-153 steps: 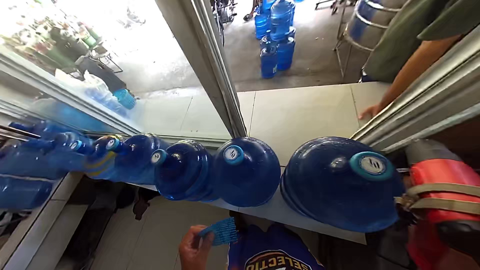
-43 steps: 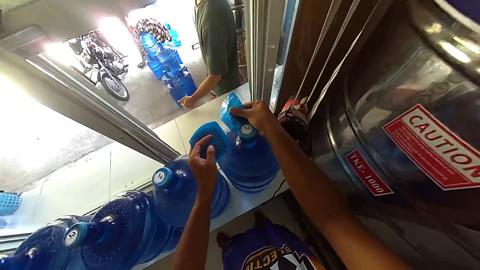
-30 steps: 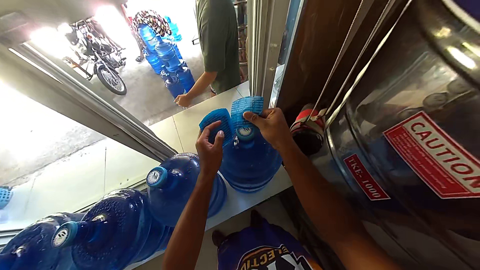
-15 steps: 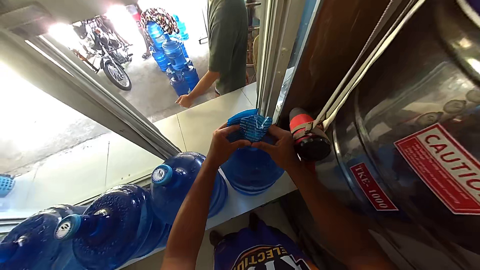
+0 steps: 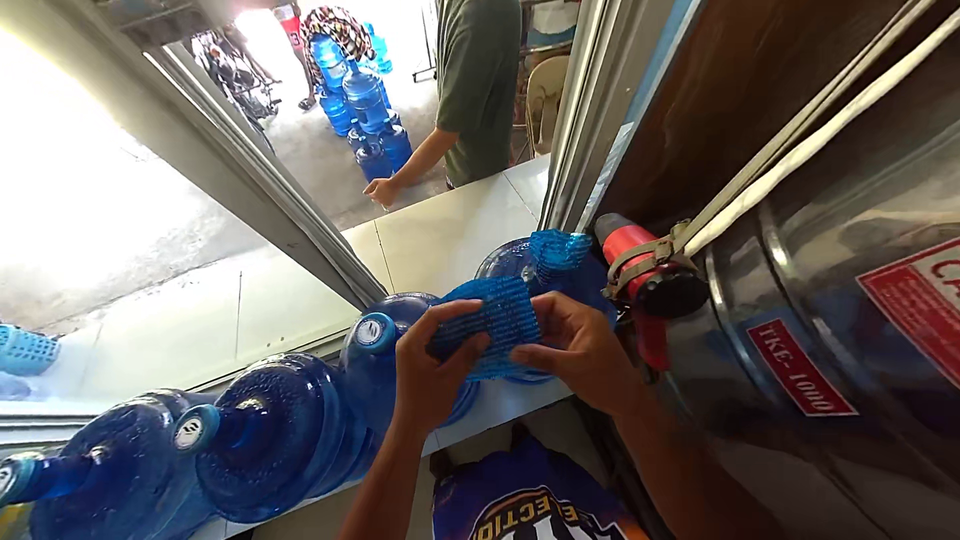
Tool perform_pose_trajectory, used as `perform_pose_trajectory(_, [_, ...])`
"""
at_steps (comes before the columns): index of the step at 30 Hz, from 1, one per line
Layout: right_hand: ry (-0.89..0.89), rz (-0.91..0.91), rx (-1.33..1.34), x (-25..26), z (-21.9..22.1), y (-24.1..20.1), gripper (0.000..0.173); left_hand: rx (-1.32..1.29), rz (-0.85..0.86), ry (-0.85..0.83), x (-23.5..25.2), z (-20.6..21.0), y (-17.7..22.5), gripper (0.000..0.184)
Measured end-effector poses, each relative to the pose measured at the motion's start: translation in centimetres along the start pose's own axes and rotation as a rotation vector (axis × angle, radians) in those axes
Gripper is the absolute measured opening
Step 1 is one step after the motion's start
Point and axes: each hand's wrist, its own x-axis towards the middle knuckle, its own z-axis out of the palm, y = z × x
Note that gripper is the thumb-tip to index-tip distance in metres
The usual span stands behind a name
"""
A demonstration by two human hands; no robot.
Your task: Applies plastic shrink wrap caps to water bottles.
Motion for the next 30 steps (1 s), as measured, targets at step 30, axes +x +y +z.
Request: perform_pose_trajectory(30, [-0.008, 0.065, -0.295, 9.2, 15.9, 3.0, 0.034, 0.542, 0.075, 0.302, -1.7, -18.5, -5.5, 0.03])
